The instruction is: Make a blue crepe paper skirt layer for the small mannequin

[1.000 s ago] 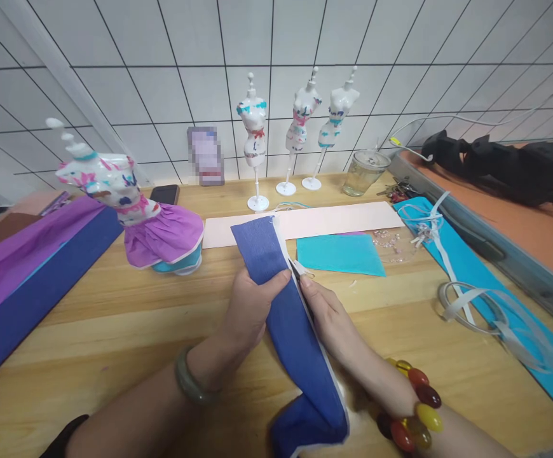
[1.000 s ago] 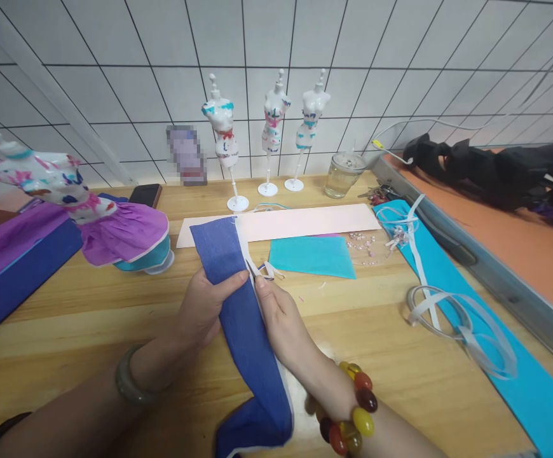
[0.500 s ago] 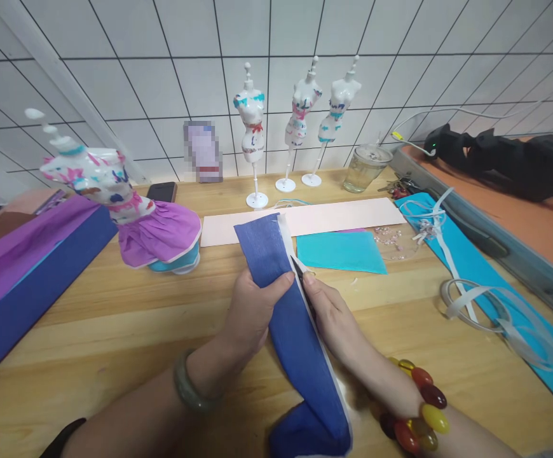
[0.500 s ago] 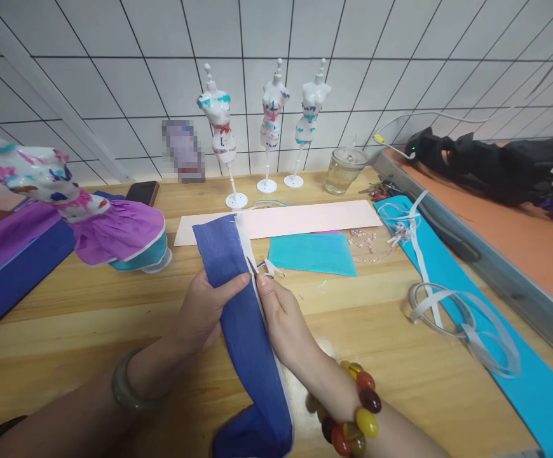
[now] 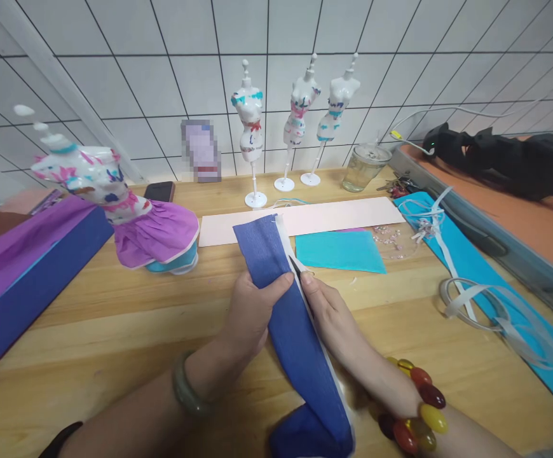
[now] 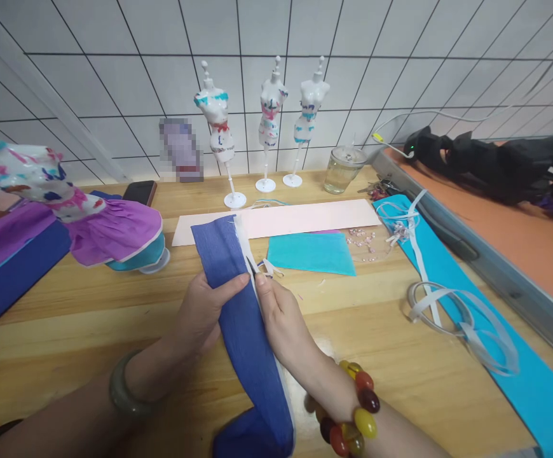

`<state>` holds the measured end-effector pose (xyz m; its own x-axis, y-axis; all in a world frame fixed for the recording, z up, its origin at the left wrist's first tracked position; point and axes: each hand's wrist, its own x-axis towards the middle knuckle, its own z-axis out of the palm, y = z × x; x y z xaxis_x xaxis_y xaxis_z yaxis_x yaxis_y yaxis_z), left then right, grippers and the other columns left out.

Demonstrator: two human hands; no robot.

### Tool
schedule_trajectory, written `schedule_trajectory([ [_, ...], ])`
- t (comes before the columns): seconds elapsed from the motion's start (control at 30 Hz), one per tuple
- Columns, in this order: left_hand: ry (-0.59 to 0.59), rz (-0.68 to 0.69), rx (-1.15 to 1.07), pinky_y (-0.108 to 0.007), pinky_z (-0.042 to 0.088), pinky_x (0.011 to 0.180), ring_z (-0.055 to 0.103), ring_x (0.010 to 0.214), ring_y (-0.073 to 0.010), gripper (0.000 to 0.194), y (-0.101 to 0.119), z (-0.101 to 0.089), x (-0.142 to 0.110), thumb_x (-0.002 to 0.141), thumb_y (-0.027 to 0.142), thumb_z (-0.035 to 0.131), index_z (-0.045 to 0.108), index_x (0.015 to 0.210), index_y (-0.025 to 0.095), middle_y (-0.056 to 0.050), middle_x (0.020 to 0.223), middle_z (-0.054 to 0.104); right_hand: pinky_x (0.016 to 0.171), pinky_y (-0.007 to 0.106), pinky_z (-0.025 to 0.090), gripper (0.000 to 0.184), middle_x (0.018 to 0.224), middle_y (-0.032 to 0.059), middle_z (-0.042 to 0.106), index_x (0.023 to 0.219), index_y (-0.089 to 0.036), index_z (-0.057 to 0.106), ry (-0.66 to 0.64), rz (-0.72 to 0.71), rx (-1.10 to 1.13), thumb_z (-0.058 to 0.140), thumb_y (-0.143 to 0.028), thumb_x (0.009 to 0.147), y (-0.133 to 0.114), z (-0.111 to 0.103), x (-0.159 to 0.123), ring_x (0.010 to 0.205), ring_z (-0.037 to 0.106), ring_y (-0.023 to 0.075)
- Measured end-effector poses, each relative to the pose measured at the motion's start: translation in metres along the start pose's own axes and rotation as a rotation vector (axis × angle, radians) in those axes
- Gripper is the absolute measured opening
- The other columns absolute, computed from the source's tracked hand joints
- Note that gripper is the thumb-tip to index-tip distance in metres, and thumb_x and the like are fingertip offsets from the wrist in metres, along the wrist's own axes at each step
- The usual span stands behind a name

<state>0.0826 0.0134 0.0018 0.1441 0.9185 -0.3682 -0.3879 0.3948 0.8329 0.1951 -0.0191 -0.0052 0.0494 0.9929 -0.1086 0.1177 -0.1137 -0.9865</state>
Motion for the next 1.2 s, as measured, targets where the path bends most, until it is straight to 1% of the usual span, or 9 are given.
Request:
schedule_trajectory([
  [0.17,0.003,-0.053,-0.064,-0.026,0.052,0.067,0.063,0.068,-0.0145,0.03,0.009,0.001,0.002,0.063,0.023,0.075,0.064,0.088,0.011,-0.006,0.08,0.07,0.066,0.026,0.038,0.039,0.07,0.0001,0.049,0.071,-0.018,0.049,0.004,-0.019,-0.041,0.034,-0.049,0.091,0.0,0.0,0.001,0.067,0.044,0.0148],
  [0.27,0.029,-0.035,-0.08,-0.025,0.052,0.063,0.062,0.064,-0.0133,0.03,0.017,0.0,0.004,0.062,0.023,0.076,0.064,0.086,0.012,-0.003,0.076,0.069,0.068,0.026,0.039,0.04,0.075,0.0016,0.053,0.077,-0.017,0.053,-0.036,-0.03,-0.057,0.033,-0.047,0.093,0.001,0.001,0.0,0.07,0.046,0.0153],
  [0.4,0.044,-0.01,-0.038,-0.026,0.052,0.063,0.063,0.064,-0.0139,0.031,0.023,-0.002,0.007,0.059,0.02,0.077,0.063,0.086,0.013,-0.003,0.075,0.069,0.066,0.026,0.039,0.042,0.072,0.001,0.052,0.076,-0.016,0.054,-0.066,-0.03,-0.088,0.033,-0.048,0.093,0.003,0.002,-0.001,0.068,0.045,0.0148],
  [0.5,0.052,-0.016,-0.015,-0.027,0.052,0.064,0.063,0.065,-0.0149,0.032,0.022,-0.004,0.009,0.057,0.019,0.078,0.064,0.085,0.013,-0.003,0.076,0.069,0.067,0.026,0.039,0.042,0.074,0.0015,0.054,0.078,-0.016,0.055,-0.068,-0.028,-0.074,0.034,-0.049,0.092,0.002,0.002,-0.001,0.07,0.047,0.0155],
  [0.7,0.066,0.01,-0.042,-0.028,0.052,0.066,0.063,0.066,-0.0149,0.033,0.019,-0.003,0.009,0.056,0.021,0.079,0.064,0.084,0.014,-0.002,0.077,0.07,0.077,0.027,0.043,0.041,0.081,0.0028,0.062,0.078,-0.017,0.059,-0.09,-0.023,0.043,0.037,-0.05,0.091,0.001,0.003,0.0,0.079,0.054,0.0184],
  [0.87,0.073,0.035,-0.009,-0.027,0.052,0.065,0.064,0.067,-0.0144,0.03,0.013,-0.002,0.007,0.058,0.02,0.078,0.064,0.084,0.015,0.0,0.077,0.07,0.082,0.028,0.043,0.039,0.093,0.004,0.066,0.091,-0.017,0.064,-0.089,-0.025,0.102,0.038,-0.047,0.092,-0.002,0.003,-0.001,0.087,0.056,0.0188],
  [0.93,0.068,0.041,0.005,-0.026,0.052,0.065,0.064,0.067,-0.0143,0.029,0.011,-0.001,0.006,0.058,0.019,0.077,0.064,0.084,0.015,0.0,0.077,0.07,0.083,0.028,0.043,0.039,0.094,0.0039,0.066,0.094,-0.017,0.064,-0.087,-0.026,0.122,0.037,-0.046,0.092,-0.002,0.004,-0.001,0.087,0.056,0.0186],
  [1.03,0.076,0.045,0.027,-0.026,0.052,0.065,0.063,0.067,-0.0143,0.028,0.009,0.0,0.004,0.059,0.019,0.077,0.064,0.083,0.014,-0.001,0.077,0.07,0.084,0.027,0.042,0.04,0.093,0.0033,0.066,0.092,-0.017,0.063,-0.079,-0.03,0.124,0.037,-0.047,0.093,-0.002,0.004,-0.001,0.087,0.057,0.018],
  [1.2,0.088,0.053,0.033,-0.026,0.051,0.065,0.064,0.067,-0.0149,0.024,0.008,0.003,0.001,0.058,0.019,0.077,0.065,0.079,0.014,-0.002,0.075,0.07,0.079,0.026,0.044,0.042,0.09,0.0032,0.065,0.085,-0.017,0.061,-0.066,-0.004,0.105,0.037,-0.05,0.091,0.002,0.003,-0.001,0.084,0.056,0.0182],
])
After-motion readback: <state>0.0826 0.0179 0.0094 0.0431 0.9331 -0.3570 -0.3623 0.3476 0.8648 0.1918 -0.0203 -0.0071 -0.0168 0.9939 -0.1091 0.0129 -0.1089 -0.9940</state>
